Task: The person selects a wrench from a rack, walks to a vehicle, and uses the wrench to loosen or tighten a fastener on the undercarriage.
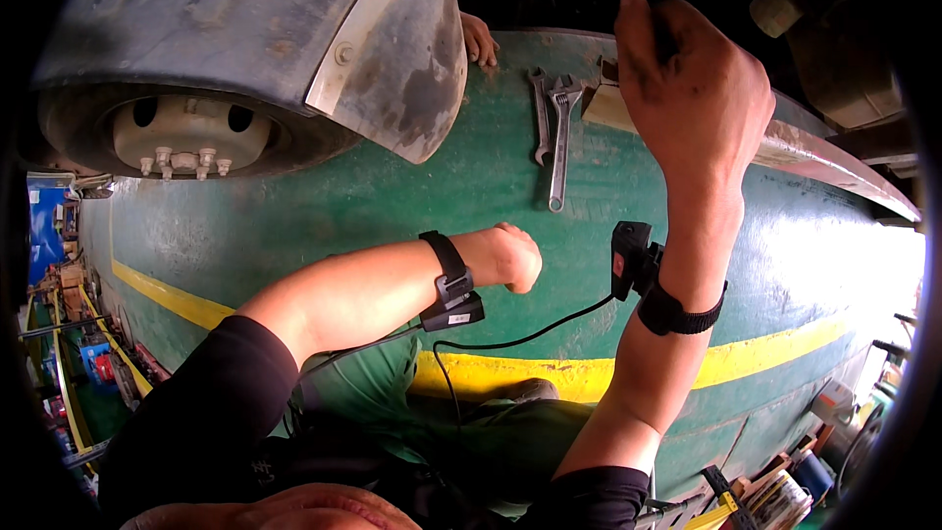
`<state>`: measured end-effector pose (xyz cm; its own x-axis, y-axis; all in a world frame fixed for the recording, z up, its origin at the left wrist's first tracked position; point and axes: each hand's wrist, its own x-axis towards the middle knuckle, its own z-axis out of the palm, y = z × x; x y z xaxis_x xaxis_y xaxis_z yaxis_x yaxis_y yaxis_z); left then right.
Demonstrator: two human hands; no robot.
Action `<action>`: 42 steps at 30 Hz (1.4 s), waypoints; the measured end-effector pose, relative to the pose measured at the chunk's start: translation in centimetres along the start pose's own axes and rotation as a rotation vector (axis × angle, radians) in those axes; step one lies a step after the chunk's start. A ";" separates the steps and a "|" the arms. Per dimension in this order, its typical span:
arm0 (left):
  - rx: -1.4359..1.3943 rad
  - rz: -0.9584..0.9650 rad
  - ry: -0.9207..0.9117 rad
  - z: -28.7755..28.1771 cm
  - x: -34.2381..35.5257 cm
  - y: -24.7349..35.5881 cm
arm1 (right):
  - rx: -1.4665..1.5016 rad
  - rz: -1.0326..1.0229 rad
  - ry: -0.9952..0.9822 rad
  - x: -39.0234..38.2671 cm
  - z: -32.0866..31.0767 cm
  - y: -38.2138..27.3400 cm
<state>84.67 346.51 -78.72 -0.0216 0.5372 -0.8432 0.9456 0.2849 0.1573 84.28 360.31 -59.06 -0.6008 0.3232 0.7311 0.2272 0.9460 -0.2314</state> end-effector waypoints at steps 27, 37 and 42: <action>0.099 -0.030 -0.072 -0.7 -0.6 0.5 | -0.032 0.084 -0.045 0.1 -0.2 -0.2; 0.044 0.002 -0.044 -0.6 -0.5 0.4 | -0.007 0.058 -0.038 -0.1 -0.2 -0.1; 0.047 -0.014 -0.052 -0.6 -0.4 0.5 | 0.011 0.019 -0.038 -0.1 -0.5 -0.2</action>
<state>84.91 346.90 -77.95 -0.0188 0.4910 -0.8710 0.9594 0.2540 0.1225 84.65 360.05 -58.79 -0.6251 0.3421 0.7015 0.2308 0.9397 -0.2526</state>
